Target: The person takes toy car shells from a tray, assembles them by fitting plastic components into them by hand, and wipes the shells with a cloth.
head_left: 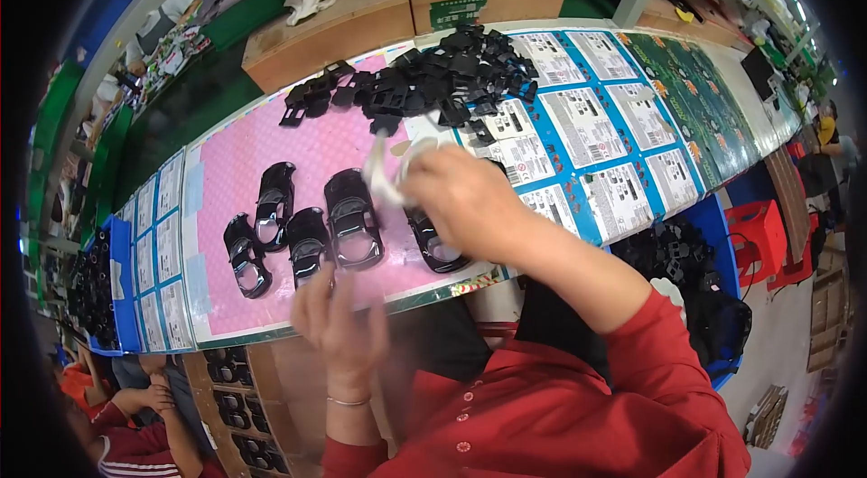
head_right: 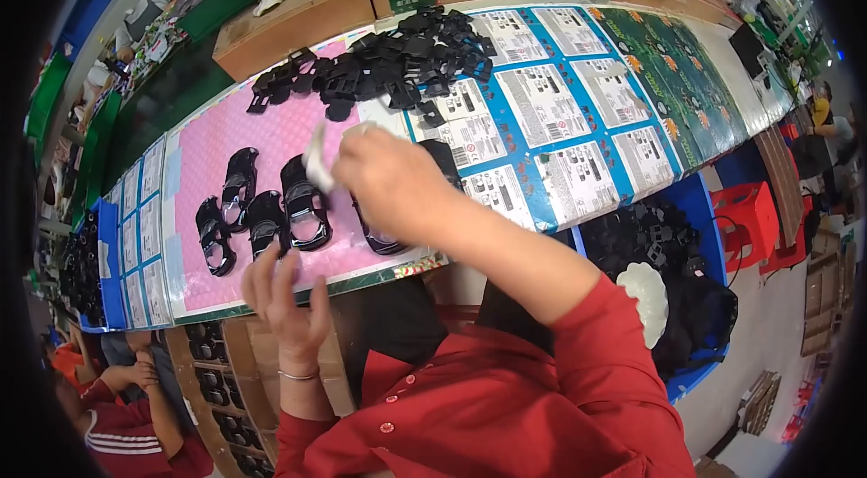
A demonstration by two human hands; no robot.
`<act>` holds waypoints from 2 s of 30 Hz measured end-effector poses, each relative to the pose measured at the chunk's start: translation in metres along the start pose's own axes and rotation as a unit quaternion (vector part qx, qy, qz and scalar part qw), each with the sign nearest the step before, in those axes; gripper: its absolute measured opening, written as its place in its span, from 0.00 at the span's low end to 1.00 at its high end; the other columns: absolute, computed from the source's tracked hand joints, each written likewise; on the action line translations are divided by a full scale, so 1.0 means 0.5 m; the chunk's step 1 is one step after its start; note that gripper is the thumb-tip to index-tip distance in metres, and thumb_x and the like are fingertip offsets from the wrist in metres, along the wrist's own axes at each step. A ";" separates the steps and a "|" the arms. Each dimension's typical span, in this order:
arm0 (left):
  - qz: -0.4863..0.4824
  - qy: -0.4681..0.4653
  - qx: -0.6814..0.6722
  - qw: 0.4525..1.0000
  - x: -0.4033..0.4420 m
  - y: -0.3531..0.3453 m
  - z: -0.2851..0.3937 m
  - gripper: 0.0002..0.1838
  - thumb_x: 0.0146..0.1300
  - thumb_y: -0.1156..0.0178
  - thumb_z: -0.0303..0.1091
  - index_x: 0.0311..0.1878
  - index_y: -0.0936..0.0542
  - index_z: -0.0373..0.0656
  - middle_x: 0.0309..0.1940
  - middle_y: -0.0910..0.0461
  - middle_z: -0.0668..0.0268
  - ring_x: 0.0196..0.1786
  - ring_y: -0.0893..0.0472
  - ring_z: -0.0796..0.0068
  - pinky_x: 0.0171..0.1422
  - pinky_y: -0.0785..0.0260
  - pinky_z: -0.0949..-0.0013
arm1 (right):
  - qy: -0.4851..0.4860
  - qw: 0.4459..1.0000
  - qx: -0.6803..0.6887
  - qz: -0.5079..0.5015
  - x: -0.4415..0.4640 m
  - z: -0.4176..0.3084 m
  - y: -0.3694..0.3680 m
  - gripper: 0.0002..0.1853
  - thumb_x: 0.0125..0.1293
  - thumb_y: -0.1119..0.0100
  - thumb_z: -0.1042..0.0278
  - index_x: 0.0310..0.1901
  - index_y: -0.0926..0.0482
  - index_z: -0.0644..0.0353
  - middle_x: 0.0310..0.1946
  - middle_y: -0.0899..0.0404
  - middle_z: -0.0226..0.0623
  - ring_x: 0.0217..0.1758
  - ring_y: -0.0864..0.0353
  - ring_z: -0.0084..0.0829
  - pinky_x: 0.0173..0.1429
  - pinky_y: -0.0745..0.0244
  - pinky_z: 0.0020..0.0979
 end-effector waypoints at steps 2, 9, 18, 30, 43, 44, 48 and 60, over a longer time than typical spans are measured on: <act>-0.051 -0.042 -0.076 0.995 0.020 -0.009 0.060 0.19 0.48 0.33 0.30 0.46 0.20 0.40 0.50 0.23 0.57 0.52 0.27 0.56 0.60 0.41 0.57 | -0.046 0.999 0.010 -0.026 0.004 0.050 -0.041 0.07 0.51 0.43 0.77 0.33 0.20 0.62 0.36 0.23 0.40 0.42 0.24 0.44 0.46 0.27 0.37; -0.073 -0.123 -0.205 0.968 0.007 -0.113 0.113 0.14 0.46 0.36 0.22 0.39 0.19 0.39 0.40 0.23 0.61 0.43 0.24 0.61 0.46 0.29 0.63 | -0.028 0.988 0.095 -0.116 -0.051 0.028 -0.052 0.06 0.48 0.43 0.78 0.30 0.22 0.63 0.33 0.25 0.42 0.40 0.26 0.46 0.46 0.29 0.40; -0.012 -0.128 -0.247 0.960 0.004 -0.110 0.104 0.12 0.41 0.37 0.18 0.33 0.20 0.38 0.36 0.21 0.60 0.41 0.21 0.58 0.43 0.26 0.63 | -0.007 0.978 0.110 -0.180 -0.180 -0.042 0.046 0.07 0.48 0.42 0.76 0.32 0.23 0.63 0.31 0.26 0.41 0.39 0.24 0.42 0.45 0.28 0.38; -0.013 -0.186 -0.154 0.970 0.021 -0.094 0.153 0.11 0.43 0.36 0.26 0.34 0.19 0.45 0.41 0.21 0.67 0.39 0.25 0.71 0.45 0.37 0.65 | -0.136 0.988 0.063 -0.043 -0.093 0.155 0.097 0.07 0.52 0.40 0.77 0.34 0.21 0.64 0.36 0.23 0.42 0.41 0.23 0.46 0.46 0.28 0.39; 0.009 -0.169 -0.160 0.973 0.042 -0.151 0.212 0.04 0.49 0.41 0.35 0.29 0.20 0.51 0.31 0.26 0.75 0.37 0.28 0.74 0.44 0.41 0.63 | -0.026 0.976 0.140 -0.162 -0.210 0.082 0.113 0.10 0.48 0.43 0.81 0.35 0.22 0.62 0.37 0.23 0.41 0.44 0.26 0.45 0.50 0.32 0.41; 0.003 -0.168 -0.161 0.973 0.036 -0.154 0.208 0.02 0.49 0.42 0.36 0.26 0.22 0.51 0.29 0.28 0.75 0.37 0.29 0.74 0.45 0.40 0.62 | -0.028 0.978 0.127 -0.163 -0.231 0.073 0.119 0.11 0.47 0.44 0.83 0.35 0.23 0.62 0.38 0.24 0.42 0.44 0.26 0.46 0.50 0.32 0.41; 0.064 -0.165 -0.177 0.968 0.029 -0.135 0.200 0.04 0.43 0.44 0.36 0.21 0.29 0.51 0.24 0.34 0.74 0.35 0.31 0.73 0.42 0.40 0.64 | -0.109 0.961 0.113 -0.230 -0.276 0.036 0.157 0.11 0.45 0.46 0.84 0.34 0.24 0.63 0.35 0.25 0.43 0.41 0.27 0.45 0.47 0.32 0.39; 0.115 0.413 -0.103 0.897 -0.450 0.087 -0.056 0.04 0.50 0.41 0.24 0.31 0.21 0.42 0.31 0.22 0.60 0.36 0.24 0.58 0.42 0.32 0.61 | -0.302 0.937 0.112 -0.135 -0.345 0.137 0.182 0.11 0.65 0.51 0.74 0.46 0.25 0.69 0.43 0.24 0.37 0.47 0.28 0.30 0.55 0.37 0.28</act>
Point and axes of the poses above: each hand's wrist, its own x-axis towards the middle knuckle, its own y-axis out of the back of the hand, z = x × y, the point moved 1 cm from there along x, towards the middle knuckle
